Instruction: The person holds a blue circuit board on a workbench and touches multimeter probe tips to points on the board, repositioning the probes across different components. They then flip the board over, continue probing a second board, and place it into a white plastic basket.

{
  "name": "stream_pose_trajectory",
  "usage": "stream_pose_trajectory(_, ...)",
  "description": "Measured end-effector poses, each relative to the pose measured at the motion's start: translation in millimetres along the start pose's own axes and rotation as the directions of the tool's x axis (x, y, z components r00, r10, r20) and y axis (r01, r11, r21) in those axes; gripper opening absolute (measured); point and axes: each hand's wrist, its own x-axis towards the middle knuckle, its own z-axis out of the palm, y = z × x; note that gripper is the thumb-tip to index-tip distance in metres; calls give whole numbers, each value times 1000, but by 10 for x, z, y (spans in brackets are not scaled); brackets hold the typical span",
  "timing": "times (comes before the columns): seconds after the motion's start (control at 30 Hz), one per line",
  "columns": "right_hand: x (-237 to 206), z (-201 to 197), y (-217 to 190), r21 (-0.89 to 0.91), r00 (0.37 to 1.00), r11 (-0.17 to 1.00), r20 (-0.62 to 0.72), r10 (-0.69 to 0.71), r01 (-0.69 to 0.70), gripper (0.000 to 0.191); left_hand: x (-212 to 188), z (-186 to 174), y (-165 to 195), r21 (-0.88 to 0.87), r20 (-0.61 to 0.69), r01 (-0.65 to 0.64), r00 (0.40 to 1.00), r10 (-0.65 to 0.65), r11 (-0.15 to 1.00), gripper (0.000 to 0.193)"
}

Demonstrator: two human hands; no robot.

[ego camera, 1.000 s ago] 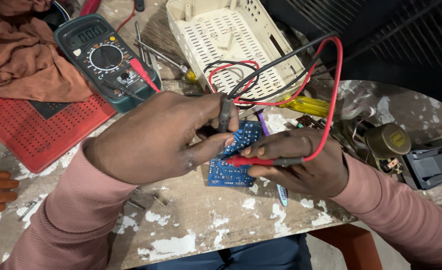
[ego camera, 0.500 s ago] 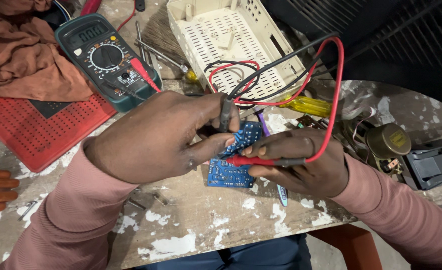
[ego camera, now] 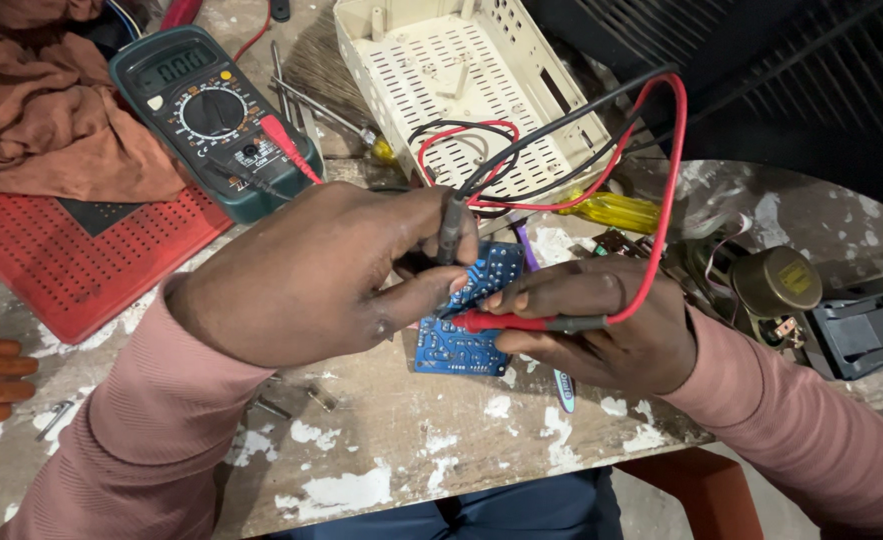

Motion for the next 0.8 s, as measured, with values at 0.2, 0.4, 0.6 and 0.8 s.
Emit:
stream_pose_trajectory(0.2,11,-3,-6,28,1000,999,5,-20,20,46,1,1,7,38,8,24,1000,-24,999,22)
stream_pose_trajectory(0.4,36,-10,-7,49,999,998,-22,-46,47,43,-8,-7,7,-5,-14,-39,999,39,999,22)
stream_pose_trajectory(0.6,34,-62,-64,-63,997,998,-68,-32,27,39,-31,-20,21,94,-68,-51,996,58,994,24)
stream_pose_trajectory(0.8,39,-34,-73,-80,988,996,-146,-45,34,38,-30,-12,38,100,-84,-46,995,54,994,22)
